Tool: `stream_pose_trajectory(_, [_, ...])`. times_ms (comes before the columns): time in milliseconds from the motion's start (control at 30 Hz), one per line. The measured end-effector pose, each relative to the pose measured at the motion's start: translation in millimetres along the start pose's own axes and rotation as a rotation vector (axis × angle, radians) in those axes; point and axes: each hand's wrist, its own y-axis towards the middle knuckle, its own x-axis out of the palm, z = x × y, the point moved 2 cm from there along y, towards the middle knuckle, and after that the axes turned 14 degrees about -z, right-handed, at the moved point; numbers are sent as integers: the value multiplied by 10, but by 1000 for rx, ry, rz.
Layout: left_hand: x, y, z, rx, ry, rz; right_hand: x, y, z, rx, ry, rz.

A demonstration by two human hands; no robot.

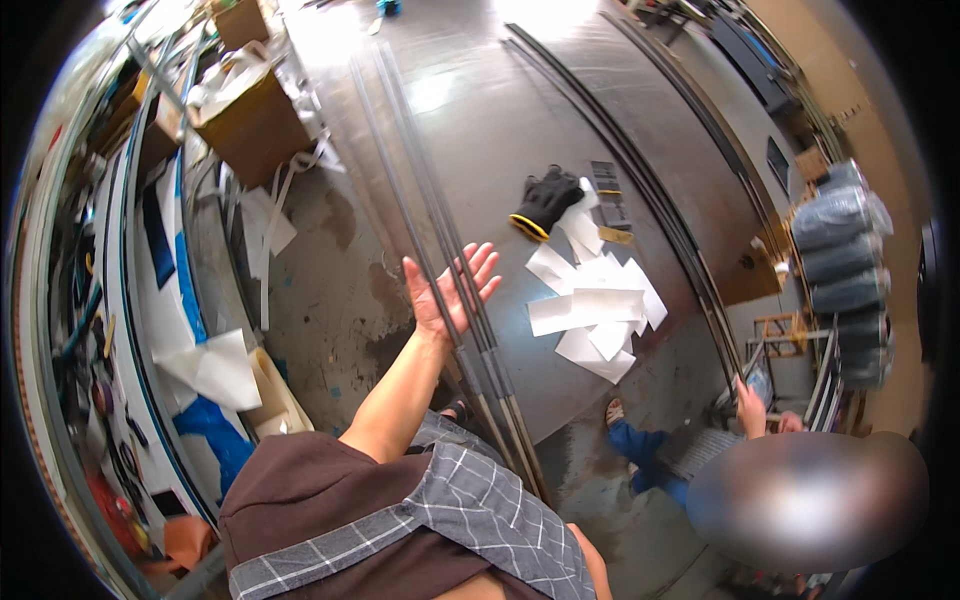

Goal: The person cleans long metal rods on a table, removes blue protective film, and applies pieces of tape to the ends of the rods.

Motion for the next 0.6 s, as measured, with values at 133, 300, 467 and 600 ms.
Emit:
stream_pose_trajectory(133, [83, -73, -90, -78, 222, -3, 165, 105, -457, 77, -27, 149])
stream_pose_trajectory(300, [701, 146, -476, -95, 534, -288, -145, 339, -605, -237, -20, 432])
stream_pose_trajectory(467, [1559, 355, -1726, -198, 643, -653, -366, 492, -79, -298, 30, 595])
stream_pose_trajectory(600, [2150, 266, -3061, -212, 772, -647, -604, 193, 366, -408, 238, 746])
